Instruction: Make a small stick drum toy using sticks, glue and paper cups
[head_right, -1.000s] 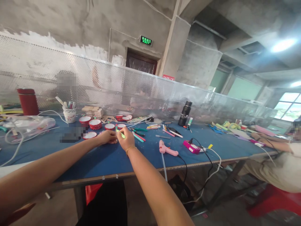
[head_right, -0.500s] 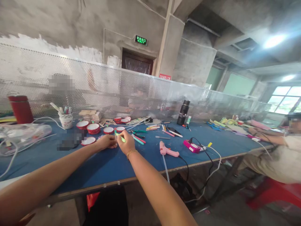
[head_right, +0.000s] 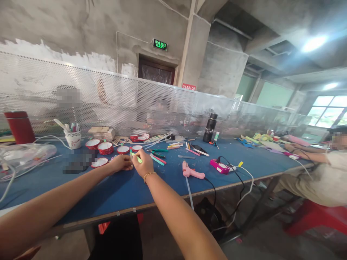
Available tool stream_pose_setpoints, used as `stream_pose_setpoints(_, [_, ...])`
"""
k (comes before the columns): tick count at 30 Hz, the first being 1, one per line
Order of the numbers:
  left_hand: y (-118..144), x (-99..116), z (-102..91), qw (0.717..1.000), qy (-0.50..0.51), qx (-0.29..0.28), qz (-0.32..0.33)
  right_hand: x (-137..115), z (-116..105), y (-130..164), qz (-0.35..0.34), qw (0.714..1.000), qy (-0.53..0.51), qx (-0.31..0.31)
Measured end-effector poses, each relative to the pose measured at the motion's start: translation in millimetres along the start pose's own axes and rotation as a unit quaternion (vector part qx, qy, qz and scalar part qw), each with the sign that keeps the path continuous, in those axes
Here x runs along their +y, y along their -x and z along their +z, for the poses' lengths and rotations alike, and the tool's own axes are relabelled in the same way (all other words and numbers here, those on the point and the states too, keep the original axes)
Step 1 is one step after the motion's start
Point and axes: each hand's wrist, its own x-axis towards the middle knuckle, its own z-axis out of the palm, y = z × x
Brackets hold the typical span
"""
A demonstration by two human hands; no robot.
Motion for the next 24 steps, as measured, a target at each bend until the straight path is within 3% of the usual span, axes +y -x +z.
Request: stream_pose_setpoints(24, [-2.7,-1.1,0.9,1.0,0.003,0.005,0.004,-2.6,-0.7,-0.2,-0.02,1.0,-0.008,-0.002])
